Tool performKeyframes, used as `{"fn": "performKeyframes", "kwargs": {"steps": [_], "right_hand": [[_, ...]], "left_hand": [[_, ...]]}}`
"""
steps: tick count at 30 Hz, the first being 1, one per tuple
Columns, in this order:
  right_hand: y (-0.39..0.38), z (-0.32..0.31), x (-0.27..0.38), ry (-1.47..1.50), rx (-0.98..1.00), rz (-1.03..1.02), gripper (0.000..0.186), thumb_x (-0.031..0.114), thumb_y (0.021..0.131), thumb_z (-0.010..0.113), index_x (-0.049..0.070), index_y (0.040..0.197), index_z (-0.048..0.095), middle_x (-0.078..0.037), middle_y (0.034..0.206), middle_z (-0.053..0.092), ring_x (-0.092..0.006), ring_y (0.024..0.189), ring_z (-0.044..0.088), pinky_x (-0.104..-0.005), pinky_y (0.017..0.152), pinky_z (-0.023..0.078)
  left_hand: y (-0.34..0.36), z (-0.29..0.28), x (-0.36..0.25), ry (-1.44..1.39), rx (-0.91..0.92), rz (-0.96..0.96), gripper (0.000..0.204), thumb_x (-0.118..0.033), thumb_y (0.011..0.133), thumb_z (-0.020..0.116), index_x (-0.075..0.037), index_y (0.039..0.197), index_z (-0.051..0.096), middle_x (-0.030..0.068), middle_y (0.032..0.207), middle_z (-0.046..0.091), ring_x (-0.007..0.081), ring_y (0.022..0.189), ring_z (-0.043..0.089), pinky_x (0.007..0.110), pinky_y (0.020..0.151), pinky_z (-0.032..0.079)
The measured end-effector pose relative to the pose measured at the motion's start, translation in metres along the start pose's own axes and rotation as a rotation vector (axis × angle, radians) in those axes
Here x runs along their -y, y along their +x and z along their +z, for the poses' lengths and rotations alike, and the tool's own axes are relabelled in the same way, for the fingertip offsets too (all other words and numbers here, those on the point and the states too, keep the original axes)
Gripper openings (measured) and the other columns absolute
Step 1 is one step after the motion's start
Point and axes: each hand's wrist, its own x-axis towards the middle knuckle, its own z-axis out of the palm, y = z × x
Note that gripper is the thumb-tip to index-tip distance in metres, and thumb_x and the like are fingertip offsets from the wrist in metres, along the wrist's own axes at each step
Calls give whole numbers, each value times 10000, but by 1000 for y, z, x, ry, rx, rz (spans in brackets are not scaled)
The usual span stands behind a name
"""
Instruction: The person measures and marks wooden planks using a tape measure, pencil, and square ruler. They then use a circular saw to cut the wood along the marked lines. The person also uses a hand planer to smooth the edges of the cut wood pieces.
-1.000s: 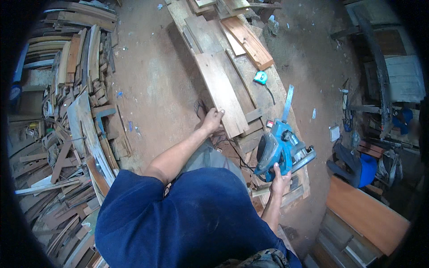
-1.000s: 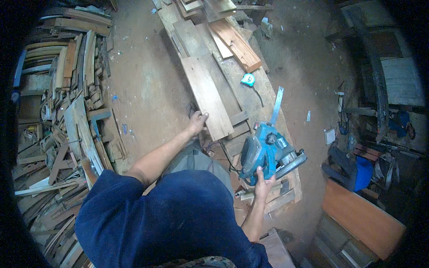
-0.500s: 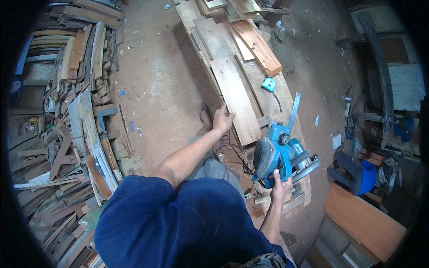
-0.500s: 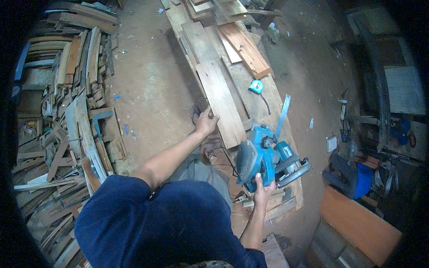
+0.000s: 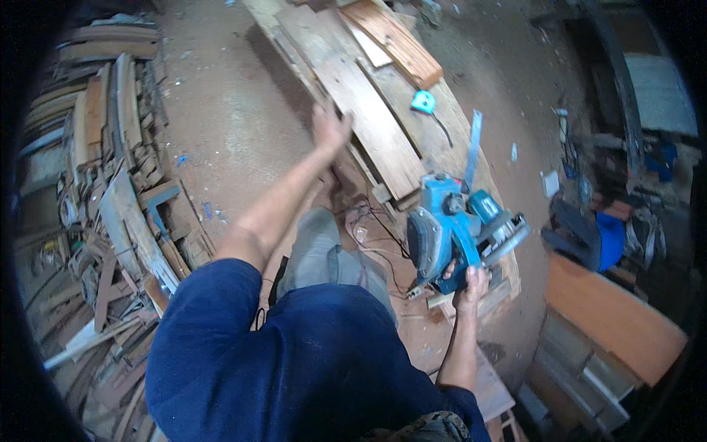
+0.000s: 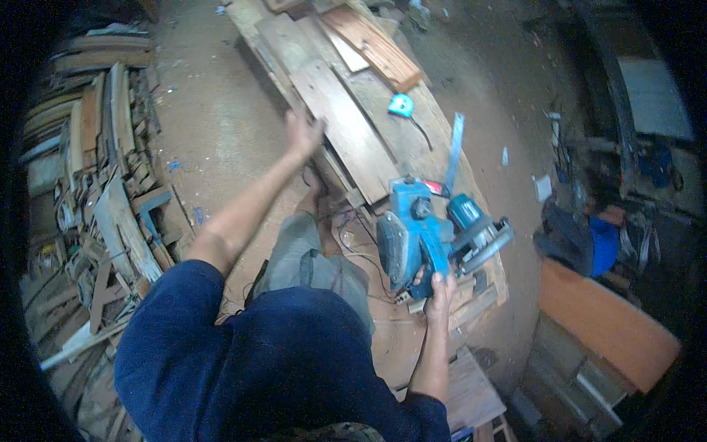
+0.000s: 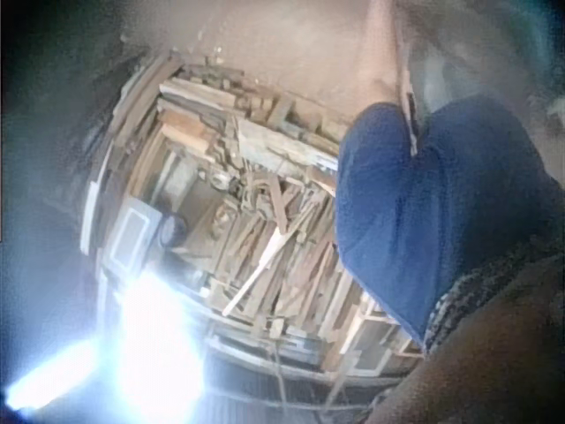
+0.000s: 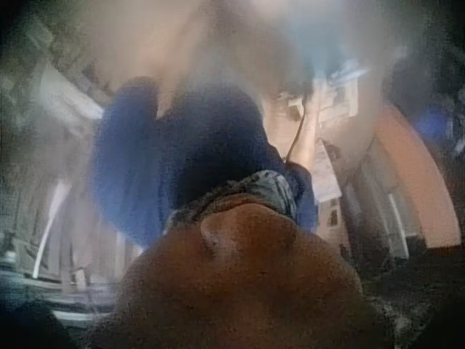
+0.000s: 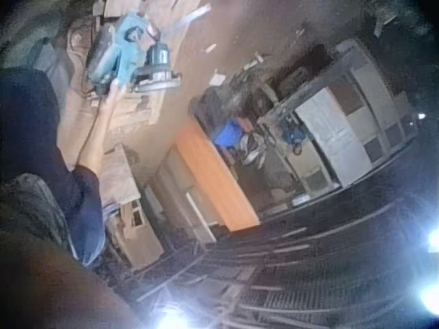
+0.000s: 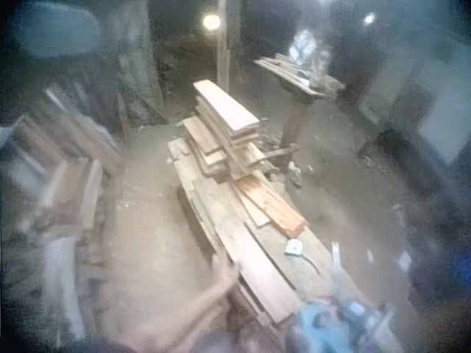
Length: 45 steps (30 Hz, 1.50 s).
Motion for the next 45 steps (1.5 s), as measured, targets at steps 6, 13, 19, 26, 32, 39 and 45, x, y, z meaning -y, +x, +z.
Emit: {"fn": "performKeyframes", "kwargs": {"steps": [6, 13, 19, 26, 32, 39, 45], "right_hand": [[9, 2, 11, -171, 102, 95, 599, 563, 1010, 587, -6, 1195, 608, -31, 829, 608, -112, 705, 566, -277, 637, 472], [40, 24, -5, -625, 210, -42, 426, 355, 965, 693, -37, 1131, 683, -148, 906, 715, -236, 822, 675, -368, 758, 522], [72, 53, 1, -673, 307, -80, 409, 314, 948, 718, -49, 1135, 684, -198, 927, 723, -271, 852, 697, -390, 780, 524], [97, 68, -10, -605, 341, -25, 413, 329, 952, 716, -38, 1140, 688, -161, 904, 727, -238, 856, 689, -377, 793, 523], [117, 85, -18, -595, 336, -64, 419, 333, 954, 716, -37, 1147, 687, -132, 896, 729, -203, 862, 682, -361, 804, 525], [130, 111, -8, -582, 352, -14, 405, 349, 967, 704, -23, 1128, 693, -48, 802, 679, -121, 726, 619, -307, 665, 489], [154, 128, -18, -622, 359, -124, 422, 370, 964, 709, -23, 1116, 686, -66, 783, 671, -129, 726, 620, -313, 666, 488]], "left_hand": [[131, -14, 12, 317, -10, 171, 826, -491, 920, 685, 38, 1498, 426, 259, 1575, 365, 410, 1441, 388, 446, 1180, 373], [189, -14, 21, 366, 233, 202, 840, -584, 913, 673, 37, 1452, 505, 285, 1441, 537, 416, 1358, 502, 459, 1151, 403], [183, -10, 27, 369, 194, 187, 748, -608, 929, 650, -34, 1404, 578, 247, 1362, 590, 394, 1291, 554, 464, 1119, 437], [184, -18, 24, 364, 207, 204, 763, -639, 896, 666, -61, 1392, 616, 251, 1307, 629, 399, 1266, 575, 467, 1085, 459], [183, -25, 18, 387, 227, 203, 765, -652, 880, 675, -70, 1374, 632, 239, 1279, 644, 409, 1225, 600, 498, 1045, 487], [188, -31, 17, 387, 263, 186, 754, -658, 876, 684, -83, 1364, 649, 208, 1285, 643, 396, 1229, 604, 486, 1043, 503], [191, -38, 16, 323, 255, 218, 723, -644, 852, 717, -72, 1293, 696, 213, 1188, 672, 385, 1146, 648, 471, 1018, 515]]}}
